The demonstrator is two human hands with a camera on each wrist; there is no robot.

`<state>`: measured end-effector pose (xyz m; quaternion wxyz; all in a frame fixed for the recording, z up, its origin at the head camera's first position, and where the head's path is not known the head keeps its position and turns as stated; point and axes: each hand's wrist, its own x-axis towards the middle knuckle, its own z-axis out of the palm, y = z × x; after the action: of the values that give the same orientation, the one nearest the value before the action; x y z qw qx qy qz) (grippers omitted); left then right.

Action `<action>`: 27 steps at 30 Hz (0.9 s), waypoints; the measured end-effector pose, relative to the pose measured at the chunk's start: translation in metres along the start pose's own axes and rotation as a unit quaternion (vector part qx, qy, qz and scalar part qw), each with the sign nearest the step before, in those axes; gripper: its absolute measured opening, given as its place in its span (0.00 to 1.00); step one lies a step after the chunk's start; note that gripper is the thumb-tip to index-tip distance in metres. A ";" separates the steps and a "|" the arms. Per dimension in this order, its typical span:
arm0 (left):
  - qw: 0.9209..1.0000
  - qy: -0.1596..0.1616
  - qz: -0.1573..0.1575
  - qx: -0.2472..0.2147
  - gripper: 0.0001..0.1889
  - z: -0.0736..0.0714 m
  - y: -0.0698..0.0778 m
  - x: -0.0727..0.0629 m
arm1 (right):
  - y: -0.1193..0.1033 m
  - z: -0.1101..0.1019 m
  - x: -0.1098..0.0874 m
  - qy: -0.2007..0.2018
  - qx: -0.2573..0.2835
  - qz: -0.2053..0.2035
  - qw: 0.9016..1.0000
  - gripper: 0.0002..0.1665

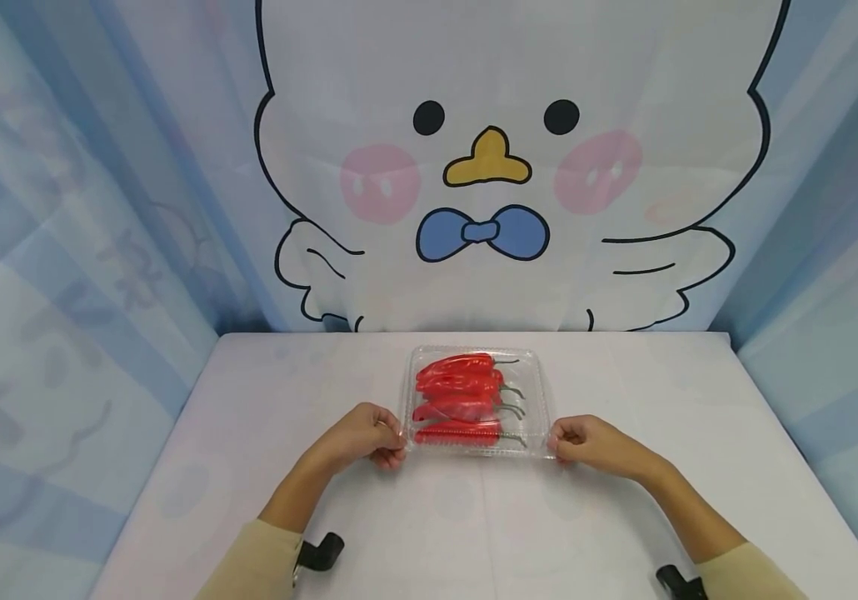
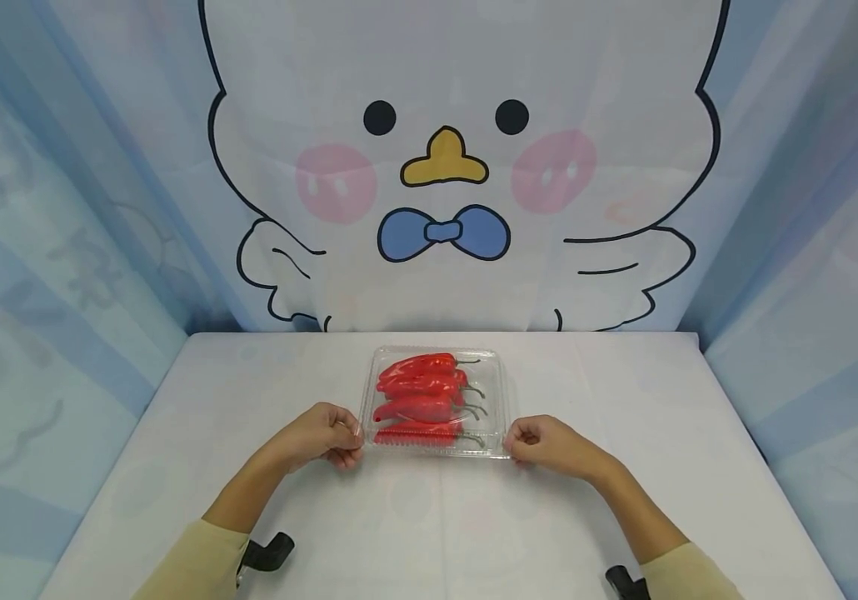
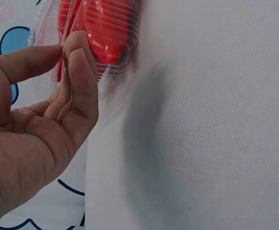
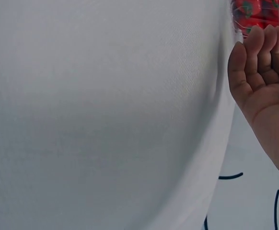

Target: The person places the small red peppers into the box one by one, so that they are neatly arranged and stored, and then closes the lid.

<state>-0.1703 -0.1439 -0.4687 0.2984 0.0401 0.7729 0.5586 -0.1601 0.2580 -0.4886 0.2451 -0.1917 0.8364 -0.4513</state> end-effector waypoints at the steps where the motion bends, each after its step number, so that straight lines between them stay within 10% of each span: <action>1: 1.000 0.000 0.000 0.000 0.05 0.000 0.000 0.000 | 0.000 0.000 0.000 -0.003 0.006 -0.001 1.000 0.09; 27: 1.000 -0.009 0.006 -0.001 0.05 0.000 -0.003 0.002 | 0.004 -0.001 0.003 -0.027 0.042 -0.004 0.999 0.11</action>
<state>-0.1706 -0.1441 -0.4721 0.3023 0.0496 0.7693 0.5607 -0.1634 0.2595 -0.4916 0.2733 -0.1964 0.8090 -0.4819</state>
